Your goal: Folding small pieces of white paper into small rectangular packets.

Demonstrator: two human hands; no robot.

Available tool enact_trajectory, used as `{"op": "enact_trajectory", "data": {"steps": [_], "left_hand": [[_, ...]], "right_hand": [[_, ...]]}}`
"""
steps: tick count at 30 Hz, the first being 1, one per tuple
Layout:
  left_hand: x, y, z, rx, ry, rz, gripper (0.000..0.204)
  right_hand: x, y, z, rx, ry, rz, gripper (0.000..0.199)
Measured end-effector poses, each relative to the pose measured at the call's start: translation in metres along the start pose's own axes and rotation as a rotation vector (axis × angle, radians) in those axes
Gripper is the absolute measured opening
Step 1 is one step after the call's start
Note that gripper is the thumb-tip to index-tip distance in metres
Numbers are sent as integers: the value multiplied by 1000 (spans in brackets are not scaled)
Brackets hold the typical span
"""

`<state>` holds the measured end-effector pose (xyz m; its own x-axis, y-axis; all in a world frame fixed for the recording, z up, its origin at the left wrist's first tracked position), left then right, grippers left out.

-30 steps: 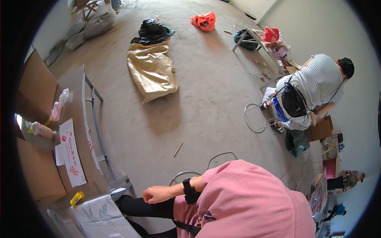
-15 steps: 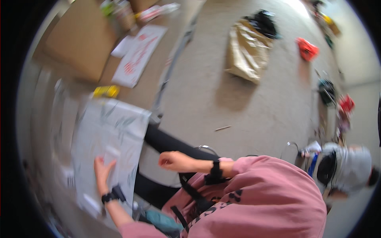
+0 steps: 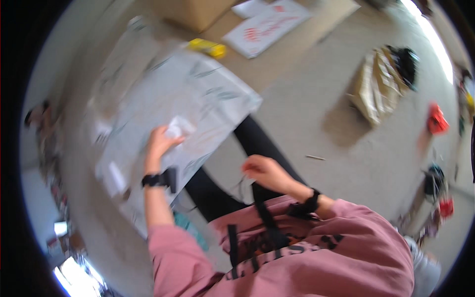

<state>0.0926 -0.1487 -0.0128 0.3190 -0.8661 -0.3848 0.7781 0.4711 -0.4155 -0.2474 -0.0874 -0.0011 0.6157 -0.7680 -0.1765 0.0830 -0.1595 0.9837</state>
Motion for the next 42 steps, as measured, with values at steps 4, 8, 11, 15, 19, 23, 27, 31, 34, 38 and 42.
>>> {"op": "enact_trajectory", "data": {"steps": [4, 8, 11, 15, 19, 23, 27, 31, 34, 38, 42], "left_hand": [[8, 54, 5, -96, 34, -63, 45], [-26, -13, 10, -116, 370, 72, 29], [7, 15, 6, -44, 356, 37, 31], [17, 25, -15, -113, 405, 124, 35], [5, 6, 2, -200, 288, 85, 44], [2, 56, 49, -409, 152, -27, 18], [-101, -66, 77, -597, -131, -63, 14], [-170, -121, 68, -891, -205, -46, 12], [-204, -123, 54, -1107, -276, -1, 11], [-245, -122, 41, -1312, -346, 19, 18], [-270, -106, 36, -1333, -416, 72, 19]], "right_hand": [[11, -2, -15, -159, 11, 41, 16], [5, 6, 5, -102, -128, 79, 12], [2, 21, 17, -78, -172, 76, 10], [-5, 20, 34, -123, -160, 62, 13], [-4, 29, 43, -90, -189, 80, 14], [2, 52, 24, -12, -187, 141, 14], [0, 71, 8, 0, -68, 182, 15], [-8, 96, -11, 233, 8, 55, 25], [-11, 118, -26, 262, 78, -1, 42], [-15, 130, -39, 45, 153, -25, 55], [-10, 160, -42, -169, 115, 183, 61]]}}
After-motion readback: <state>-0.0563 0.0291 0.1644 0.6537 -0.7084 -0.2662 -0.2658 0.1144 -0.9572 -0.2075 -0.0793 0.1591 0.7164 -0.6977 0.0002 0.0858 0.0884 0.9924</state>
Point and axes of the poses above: each hand's wrist, its own x-axis towards the middle knuckle, its own z-axis out of the back of the hand, y = z × x, the point moved 9 cm from there along x, towards the middle knuckle, and after that the axes turned 8 degrees about z, right-handed, at the moved point
